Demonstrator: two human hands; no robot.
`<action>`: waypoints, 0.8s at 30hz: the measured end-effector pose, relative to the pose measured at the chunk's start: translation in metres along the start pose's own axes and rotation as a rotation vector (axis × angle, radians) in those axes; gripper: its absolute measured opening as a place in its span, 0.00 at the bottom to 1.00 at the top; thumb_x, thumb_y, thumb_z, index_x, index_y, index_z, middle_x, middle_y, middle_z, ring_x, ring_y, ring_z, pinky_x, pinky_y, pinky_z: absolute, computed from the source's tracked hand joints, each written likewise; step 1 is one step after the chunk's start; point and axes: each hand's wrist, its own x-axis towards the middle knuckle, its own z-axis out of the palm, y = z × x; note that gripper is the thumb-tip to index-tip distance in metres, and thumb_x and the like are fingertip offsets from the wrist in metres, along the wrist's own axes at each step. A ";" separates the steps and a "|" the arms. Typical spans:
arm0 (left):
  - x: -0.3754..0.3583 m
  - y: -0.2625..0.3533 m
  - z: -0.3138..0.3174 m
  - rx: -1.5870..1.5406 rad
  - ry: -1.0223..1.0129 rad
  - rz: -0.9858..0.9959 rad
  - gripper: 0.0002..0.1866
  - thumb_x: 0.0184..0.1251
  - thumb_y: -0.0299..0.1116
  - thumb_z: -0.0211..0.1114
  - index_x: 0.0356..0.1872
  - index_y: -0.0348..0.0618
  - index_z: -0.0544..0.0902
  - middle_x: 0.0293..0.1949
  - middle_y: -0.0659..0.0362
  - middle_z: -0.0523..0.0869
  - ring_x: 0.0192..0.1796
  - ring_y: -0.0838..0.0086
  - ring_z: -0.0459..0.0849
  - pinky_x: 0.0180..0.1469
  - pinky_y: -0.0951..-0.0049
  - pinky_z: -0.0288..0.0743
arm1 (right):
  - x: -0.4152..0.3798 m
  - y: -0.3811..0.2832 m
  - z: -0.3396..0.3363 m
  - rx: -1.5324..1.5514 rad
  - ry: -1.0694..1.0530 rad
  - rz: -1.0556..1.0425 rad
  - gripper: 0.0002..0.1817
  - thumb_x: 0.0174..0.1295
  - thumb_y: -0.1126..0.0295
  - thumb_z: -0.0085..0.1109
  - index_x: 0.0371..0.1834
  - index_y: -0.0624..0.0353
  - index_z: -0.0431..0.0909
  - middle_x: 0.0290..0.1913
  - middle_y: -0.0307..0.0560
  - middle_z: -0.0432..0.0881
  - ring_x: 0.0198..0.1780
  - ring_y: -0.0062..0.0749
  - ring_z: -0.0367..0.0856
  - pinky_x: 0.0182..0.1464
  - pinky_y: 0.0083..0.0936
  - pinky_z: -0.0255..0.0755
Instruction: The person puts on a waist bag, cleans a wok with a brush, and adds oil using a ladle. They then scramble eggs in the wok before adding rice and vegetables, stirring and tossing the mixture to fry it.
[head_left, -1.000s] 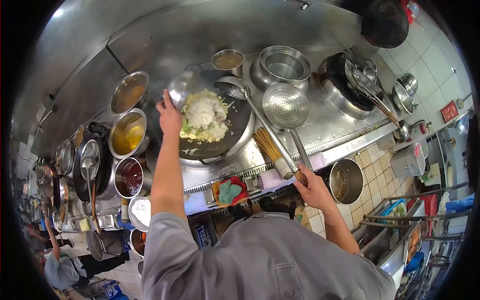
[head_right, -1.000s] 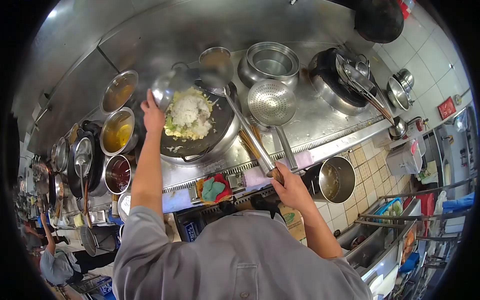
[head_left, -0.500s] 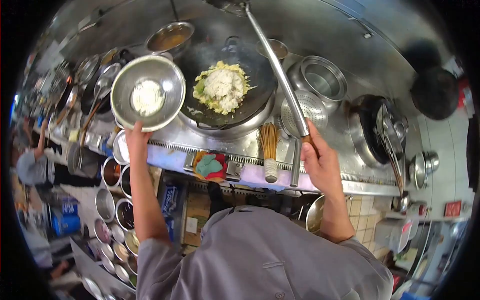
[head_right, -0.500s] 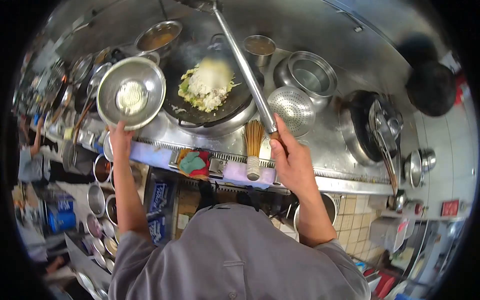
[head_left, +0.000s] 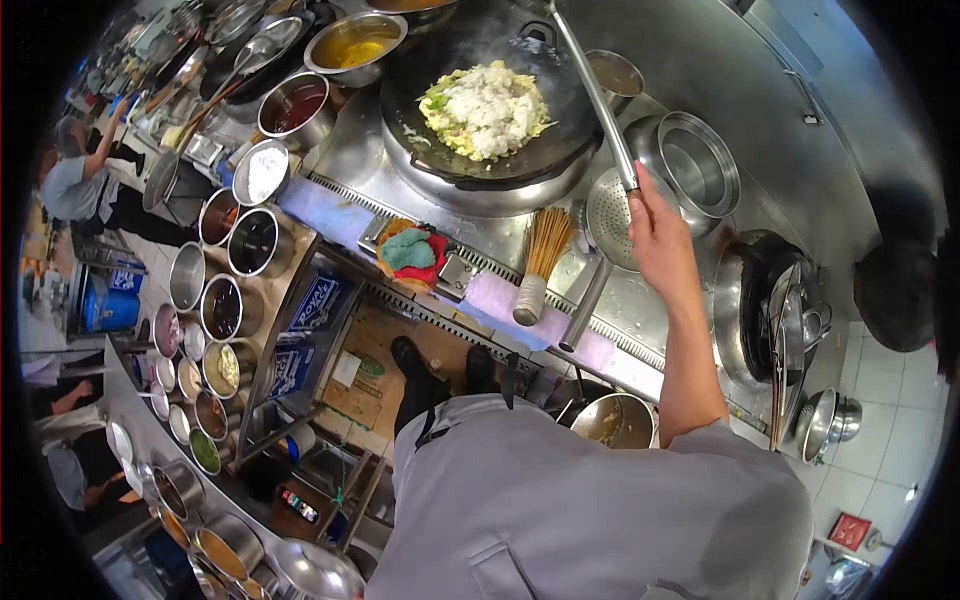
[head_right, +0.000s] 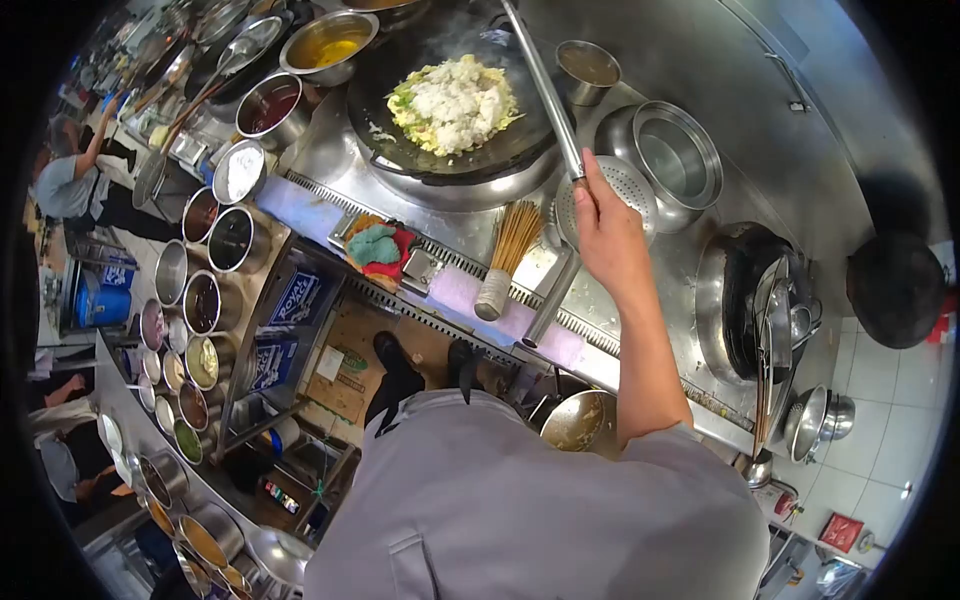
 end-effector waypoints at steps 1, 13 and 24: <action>0.000 0.007 -0.009 0.030 -0.031 -0.055 0.25 0.68 0.48 0.55 0.61 0.44 0.72 0.57 0.51 0.79 0.53 0.62 0.79 0.48 0.61 0.78 | 0.002 0.002 0.010 -0.110 0.038 -0.040 0.24 0.71 0.63 0.50 0.69 0.54 0.69 0.35 0.56 0.85 0.36 0.44 0.84 0.42 0.37 0.75; -0.039 0.017 -0.013 0.313 -0.457 -0.785 0.30 0.69 0.58 0.51 0.65 0.52 0.70 0.60 0.55 0.79 0.49 0.67 0.79 0.49 0.68 0.73 | -0.016 0.001 -0.021 -0.228 0.000 -0.245 0.26 0.68 0.64 0.54 0.70 0.50 0.69 0.42 0.62 0.84 0.44 0.58 0.83 0.50 0.42 0.74; -0.308 -0.067 0.292 0.858 -1.857 -0.884 0.25 0.73 0.47 0.56 0.64 0.45 0.75 0.53 0.57 0.85 0.41 0.75 0.82 0.39 0.78 0.74 | -0.003 0.006 0.022 -0.192 0.003 -0.173 0.25 0.68 0.64 0.53 0.70 0.48 0.68 0.38 0.61 0.84 0.40 0.59 0.83 0.46 0.44 0.74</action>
